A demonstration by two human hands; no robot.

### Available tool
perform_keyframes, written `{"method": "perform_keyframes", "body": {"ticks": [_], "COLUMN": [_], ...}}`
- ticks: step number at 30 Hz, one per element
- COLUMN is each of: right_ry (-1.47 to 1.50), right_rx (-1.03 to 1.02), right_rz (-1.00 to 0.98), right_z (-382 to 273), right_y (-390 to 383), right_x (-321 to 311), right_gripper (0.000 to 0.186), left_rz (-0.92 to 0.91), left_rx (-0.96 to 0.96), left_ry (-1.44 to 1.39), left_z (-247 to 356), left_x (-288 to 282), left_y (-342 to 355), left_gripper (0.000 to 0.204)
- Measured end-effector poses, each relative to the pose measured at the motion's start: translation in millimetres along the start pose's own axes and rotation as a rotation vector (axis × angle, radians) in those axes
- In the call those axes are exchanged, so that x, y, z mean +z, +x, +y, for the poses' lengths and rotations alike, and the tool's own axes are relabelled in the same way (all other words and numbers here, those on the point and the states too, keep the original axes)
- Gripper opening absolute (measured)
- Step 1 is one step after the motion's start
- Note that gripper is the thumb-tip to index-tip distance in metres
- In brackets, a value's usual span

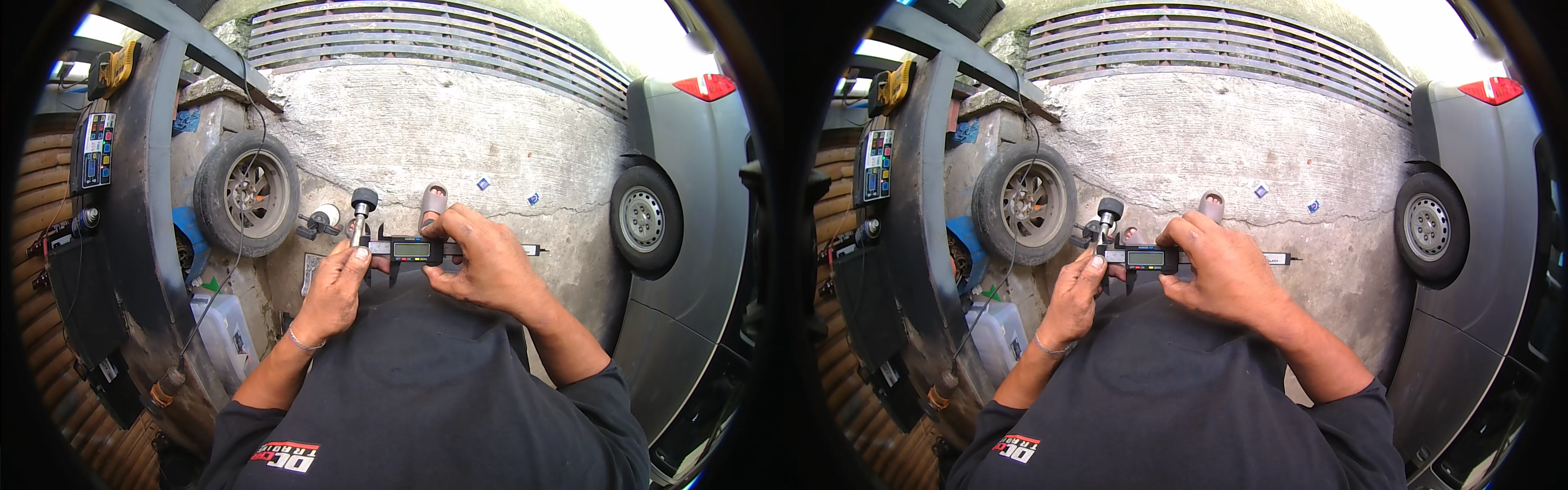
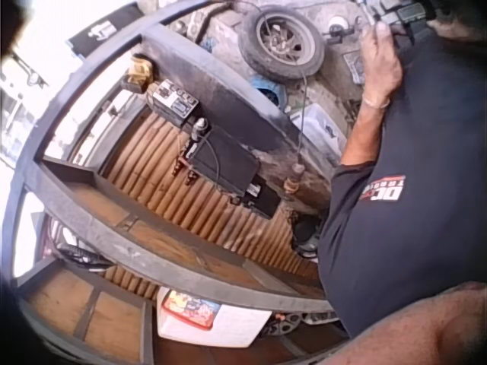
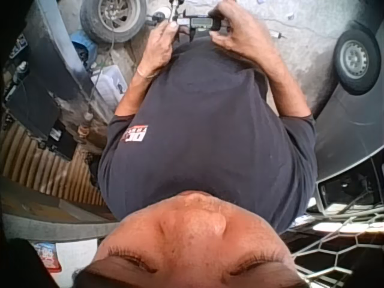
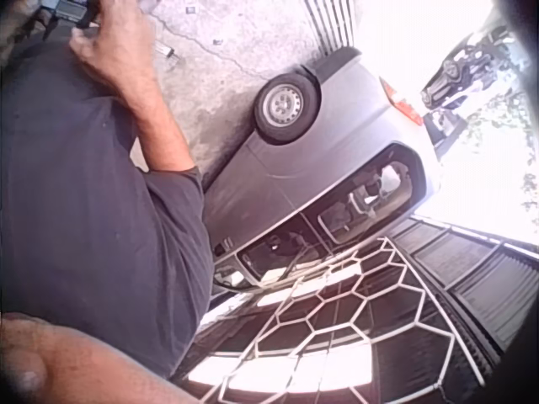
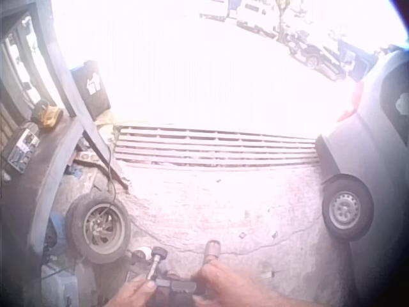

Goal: The person uses an angle grinder to smooth a small metal part, then measures it with a digital caliper. The person holds the part with one hand while operating the grinder with the other, then switches to the caliper to take a measurement.

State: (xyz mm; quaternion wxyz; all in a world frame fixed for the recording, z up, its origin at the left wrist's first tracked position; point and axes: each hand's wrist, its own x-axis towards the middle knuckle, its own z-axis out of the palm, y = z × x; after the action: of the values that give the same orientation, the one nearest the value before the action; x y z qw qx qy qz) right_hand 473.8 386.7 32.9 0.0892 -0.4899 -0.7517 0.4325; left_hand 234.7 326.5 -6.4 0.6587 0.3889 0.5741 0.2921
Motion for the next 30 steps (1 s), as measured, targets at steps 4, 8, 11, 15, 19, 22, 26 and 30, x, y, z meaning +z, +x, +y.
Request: {"method": "perform_keyframes", "body": {"ticks": [4,8,11,15,19,22,26,30], "right_ry": [-0.083,-0.107,-0.131,-0.133,-0.123,-0.124,-0.119,-0.113], "right_rx": [-0.06,-0.098,-0.122,-0.107,-0.104,-0.116,-0.129,-0.142], "right_rz": [0.032,0.091,0.102,0.094,0.107,0.121,0.145,0.164], "right_z": [4.1,6.5,8.5,8.9,8.7,9.0,9.6,9.0], "right_y": [-1.3,-1.8,-2.7,-3.7,-3.8,-4.0,-4.1,-3.9], "right_x": [-1.3,4.6,5.8,6.3,7.2,7.5,7.3,6.8], "right_gripper": [0.043,0.043,0.044,0.044,0.043,0.044,0.048,0.048], "left_rz": [-0.003,0.017,0.003,-0.011,-0.028,-0.049,-0.04,-0.041], "left_rx": [-0.014,-0.032,-0.03,0.043,0.055,0.005,0.078,0.106], "left_ry": [-0.017,-0.047,-0.036,-0.006,0.004,0.016,-0.054,0.032], "left_z": [-0.5,0.1,1.3,1.1,1.3,2.4,0.6,-0.9], "left_x": [-1.9,-2.0,-3.8,-4.5,-6.0,-8.6,-4.7,-5.8], "left_y": [0.4,0.2,-0.5,0.0,0.1,-0.6,-0.2,2.0], "left_gripper": [0.04,0.04,0.041,0.043,0.044,0.044,0.043,0.045]}}
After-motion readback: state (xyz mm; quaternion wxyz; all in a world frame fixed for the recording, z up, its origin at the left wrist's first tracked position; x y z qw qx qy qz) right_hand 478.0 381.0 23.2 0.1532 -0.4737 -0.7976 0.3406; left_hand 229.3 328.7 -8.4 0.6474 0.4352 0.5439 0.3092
